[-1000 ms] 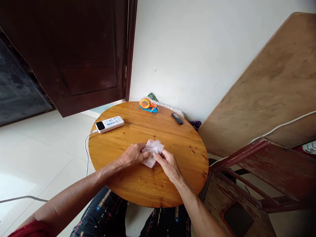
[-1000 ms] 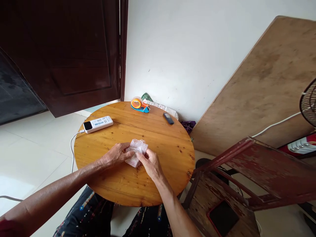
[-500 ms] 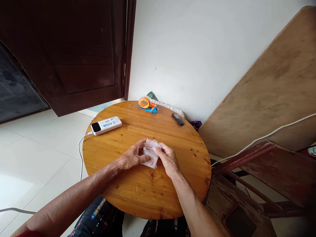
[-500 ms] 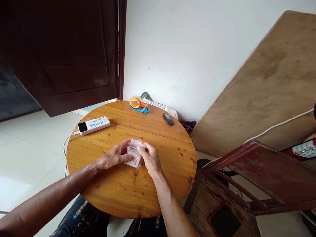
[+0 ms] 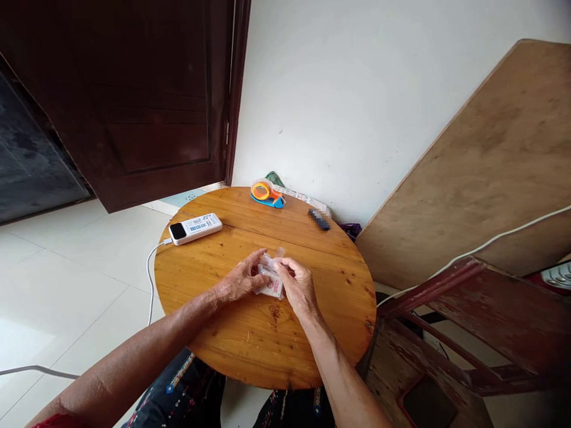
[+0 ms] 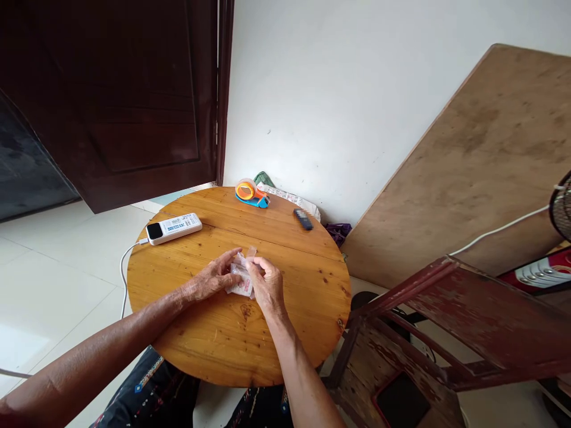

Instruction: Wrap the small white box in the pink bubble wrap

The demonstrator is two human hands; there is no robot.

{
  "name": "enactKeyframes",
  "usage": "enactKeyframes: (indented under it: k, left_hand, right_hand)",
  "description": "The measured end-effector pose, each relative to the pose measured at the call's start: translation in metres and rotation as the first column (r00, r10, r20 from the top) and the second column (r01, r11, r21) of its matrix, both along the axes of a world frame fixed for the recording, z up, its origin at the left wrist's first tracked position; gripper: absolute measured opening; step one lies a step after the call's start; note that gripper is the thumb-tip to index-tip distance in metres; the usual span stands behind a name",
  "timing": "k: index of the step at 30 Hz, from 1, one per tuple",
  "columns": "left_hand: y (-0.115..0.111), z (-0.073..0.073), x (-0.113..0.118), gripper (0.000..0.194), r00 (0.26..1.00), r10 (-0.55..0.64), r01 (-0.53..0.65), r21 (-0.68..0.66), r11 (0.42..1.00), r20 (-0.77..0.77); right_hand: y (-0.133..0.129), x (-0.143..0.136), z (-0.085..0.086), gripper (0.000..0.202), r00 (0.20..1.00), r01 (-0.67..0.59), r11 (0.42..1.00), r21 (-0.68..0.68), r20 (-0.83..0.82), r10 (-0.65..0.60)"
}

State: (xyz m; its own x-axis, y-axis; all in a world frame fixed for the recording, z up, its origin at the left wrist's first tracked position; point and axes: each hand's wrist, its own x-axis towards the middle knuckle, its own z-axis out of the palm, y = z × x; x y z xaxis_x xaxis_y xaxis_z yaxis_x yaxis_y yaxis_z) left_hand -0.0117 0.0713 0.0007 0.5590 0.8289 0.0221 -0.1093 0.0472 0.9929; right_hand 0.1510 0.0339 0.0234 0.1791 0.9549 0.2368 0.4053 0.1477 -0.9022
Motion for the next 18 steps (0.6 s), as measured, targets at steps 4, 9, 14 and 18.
enactKeyframes:
  k: [4,9,14,18]
  left_hand:
    - [0.0,-0.001,0.002,0.084,0.999,0.025,-0.023,0.05,0.998,-0.042]
    - [0.003,0.0,0.005,0.081,0.996,0.07,-0.066,0.07,0.995,-0.056]
    - [0.006,0.004,0.004,0.069,0.981,0.141,-0.124,0.128,0.984,-0.132]
    - [0.005,0.005,0.004,0.065,0.976,0.155,-0.134,0.138,0.981,-0.151]
  right_hand:
    - [0.003,0.002,0.003,0.031,0.999,0.02,1.0,0.018,0.044,-0.021]
    - [0.012,0.004,0.001,0.03,0.99,0.028,0.998,0.05,0.14,-0.035]
    - [0.021,0.005,-0.003,0.025,0.991,-0.032,0.996,0.079,0.129,0.022]
    - [0.022,0.005,-0.001,0.027,0.997,-0.061,0.997,0.043,0.055,0.059]
